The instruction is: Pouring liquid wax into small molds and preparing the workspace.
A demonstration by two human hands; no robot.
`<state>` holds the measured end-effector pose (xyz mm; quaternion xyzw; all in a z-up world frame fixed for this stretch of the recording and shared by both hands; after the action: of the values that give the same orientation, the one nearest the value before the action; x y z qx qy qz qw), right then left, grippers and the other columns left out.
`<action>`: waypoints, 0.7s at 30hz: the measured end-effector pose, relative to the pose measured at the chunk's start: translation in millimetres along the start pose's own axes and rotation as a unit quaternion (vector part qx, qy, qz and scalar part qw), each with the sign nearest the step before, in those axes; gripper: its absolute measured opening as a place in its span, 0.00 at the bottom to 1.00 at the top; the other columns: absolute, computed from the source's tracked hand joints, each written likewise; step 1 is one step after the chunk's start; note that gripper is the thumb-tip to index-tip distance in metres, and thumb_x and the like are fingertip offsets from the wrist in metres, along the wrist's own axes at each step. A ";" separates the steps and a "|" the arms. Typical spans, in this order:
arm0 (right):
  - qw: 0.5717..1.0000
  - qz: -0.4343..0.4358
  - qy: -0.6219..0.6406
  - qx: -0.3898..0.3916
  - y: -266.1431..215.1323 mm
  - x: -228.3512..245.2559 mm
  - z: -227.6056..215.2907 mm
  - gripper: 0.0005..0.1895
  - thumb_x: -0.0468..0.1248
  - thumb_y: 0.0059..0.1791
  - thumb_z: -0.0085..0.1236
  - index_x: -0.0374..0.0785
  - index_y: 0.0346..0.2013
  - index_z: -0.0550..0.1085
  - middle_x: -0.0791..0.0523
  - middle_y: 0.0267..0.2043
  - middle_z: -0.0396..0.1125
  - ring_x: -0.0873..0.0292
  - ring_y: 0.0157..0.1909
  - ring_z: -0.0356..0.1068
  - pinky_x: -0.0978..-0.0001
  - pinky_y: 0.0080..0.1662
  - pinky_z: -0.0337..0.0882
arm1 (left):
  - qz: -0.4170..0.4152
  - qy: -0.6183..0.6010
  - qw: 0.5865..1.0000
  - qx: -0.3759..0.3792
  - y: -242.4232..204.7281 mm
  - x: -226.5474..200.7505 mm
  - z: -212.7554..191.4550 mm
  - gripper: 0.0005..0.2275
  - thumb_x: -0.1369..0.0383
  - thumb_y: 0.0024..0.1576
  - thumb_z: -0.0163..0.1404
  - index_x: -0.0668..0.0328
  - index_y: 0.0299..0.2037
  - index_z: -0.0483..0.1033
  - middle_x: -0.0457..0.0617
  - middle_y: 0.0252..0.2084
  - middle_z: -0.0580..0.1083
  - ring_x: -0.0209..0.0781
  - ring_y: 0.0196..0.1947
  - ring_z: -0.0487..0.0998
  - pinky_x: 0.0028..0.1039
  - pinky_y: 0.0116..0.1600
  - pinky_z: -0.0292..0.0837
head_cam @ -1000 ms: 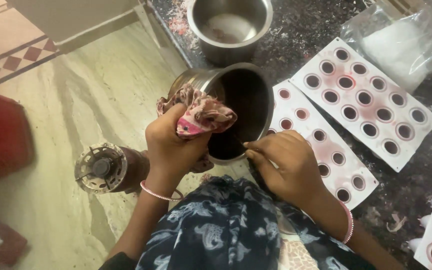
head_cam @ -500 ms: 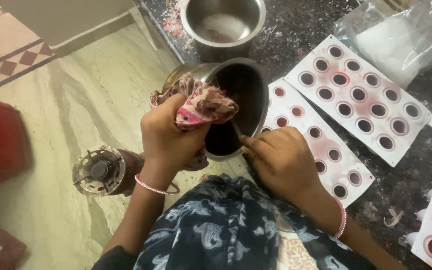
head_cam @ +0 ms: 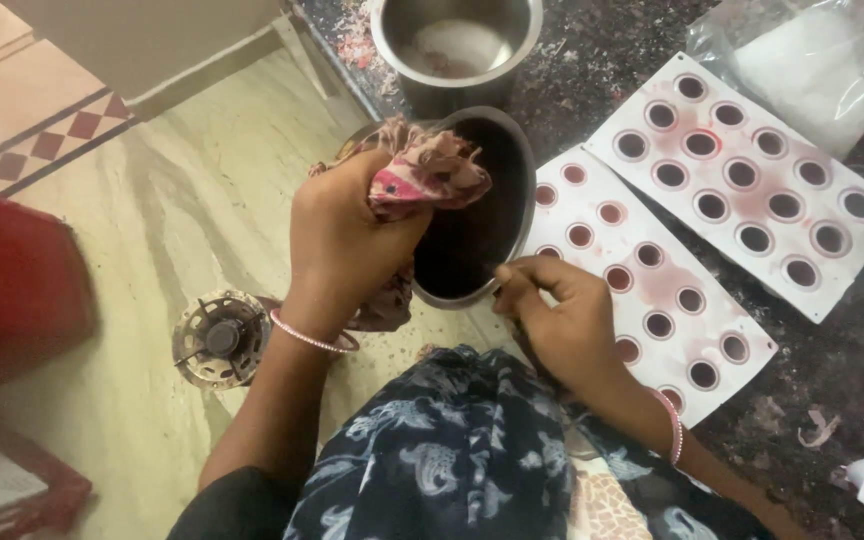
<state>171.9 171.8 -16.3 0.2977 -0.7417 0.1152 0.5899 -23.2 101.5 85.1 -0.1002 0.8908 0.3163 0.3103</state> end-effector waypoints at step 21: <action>0.919 -0.032 0.115 -0.376 4.9 6.2 -204.9 0.08 0.32 0.56 0.56 0.29 0.34 0.76 0.52 0.27 0.71 0.62 0.26 0.69 0.72 0.35 0.68 | -0.087 -0.139 0.982 -0.092 11.8 -23.4 21.5 0.13 0.67 0.52 0.65 0.59 0.46 0.83 0.50 0.34 0.82 0.33 0.32 0.82 0.26 0.37 0.75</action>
<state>333.5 280.8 47.3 0.0625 -0.6475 -0.1574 0.7430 1.3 123.7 92.4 -0.1606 0.7940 0.3797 0.4468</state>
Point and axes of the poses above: each hand's wrist, its own y-axis towards the middle knuckle, its own z-axis out of the palm, x = y × z, the point moved 7 cm from there along y, towards the middle knuckle
